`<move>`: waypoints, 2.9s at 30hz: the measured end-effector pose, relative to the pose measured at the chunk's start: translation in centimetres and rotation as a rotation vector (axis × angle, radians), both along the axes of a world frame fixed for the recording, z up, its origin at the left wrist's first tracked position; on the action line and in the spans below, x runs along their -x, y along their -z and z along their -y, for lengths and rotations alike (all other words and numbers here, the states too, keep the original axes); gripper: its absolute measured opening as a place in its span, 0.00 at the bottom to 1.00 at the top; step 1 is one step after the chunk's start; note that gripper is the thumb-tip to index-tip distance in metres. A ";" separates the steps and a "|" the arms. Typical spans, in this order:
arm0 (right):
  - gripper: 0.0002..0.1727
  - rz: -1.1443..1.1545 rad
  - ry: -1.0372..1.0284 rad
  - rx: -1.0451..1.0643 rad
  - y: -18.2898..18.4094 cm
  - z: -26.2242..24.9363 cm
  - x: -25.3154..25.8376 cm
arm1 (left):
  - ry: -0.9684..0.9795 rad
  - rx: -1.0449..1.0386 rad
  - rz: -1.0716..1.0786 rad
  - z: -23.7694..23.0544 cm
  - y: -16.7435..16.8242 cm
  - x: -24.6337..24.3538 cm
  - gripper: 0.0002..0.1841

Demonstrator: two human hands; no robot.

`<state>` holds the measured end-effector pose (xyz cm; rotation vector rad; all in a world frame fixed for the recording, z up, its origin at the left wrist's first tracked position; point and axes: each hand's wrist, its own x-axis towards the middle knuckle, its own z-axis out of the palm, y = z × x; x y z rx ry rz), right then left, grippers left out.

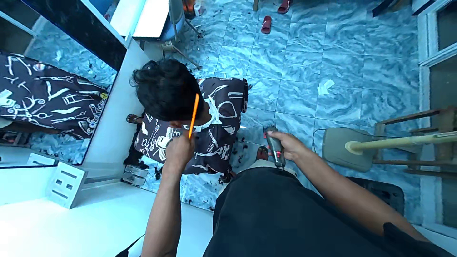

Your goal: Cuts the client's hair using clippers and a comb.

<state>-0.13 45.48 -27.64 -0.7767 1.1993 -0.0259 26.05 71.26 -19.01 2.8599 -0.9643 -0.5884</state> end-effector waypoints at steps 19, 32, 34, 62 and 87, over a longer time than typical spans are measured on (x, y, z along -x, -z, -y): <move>0.38 0.188 -0.555 0.518 -4.2 -8.4 -17.1 | 0.122 0.101 0.214 5.5 -10.3 -7.9 0.59; 0.35 0.194 -0.557 0.553 -4.8 -7.7 -18.5 | 0.149 0.043 0.212 9.0 -10.4 -10.4 0.55; 0.36 0.260 -0.582 0.648 -4.7 -7.7 -18.9 | 0.151 0.035 0.201 9.3 -10.5 -10.7 0.55; 0.30 0.365 -0.625 0.606 -6.0 -7.3 -19.3 | 0.207 0.005 0.144 9.9 -11.1 -11.1 0.54; 0.29 0.517 -0.552 0.501 -9.5 -7.3 -19.1 | 0.269 0.003 0.115 10.0 -11.8 -11.0 0.49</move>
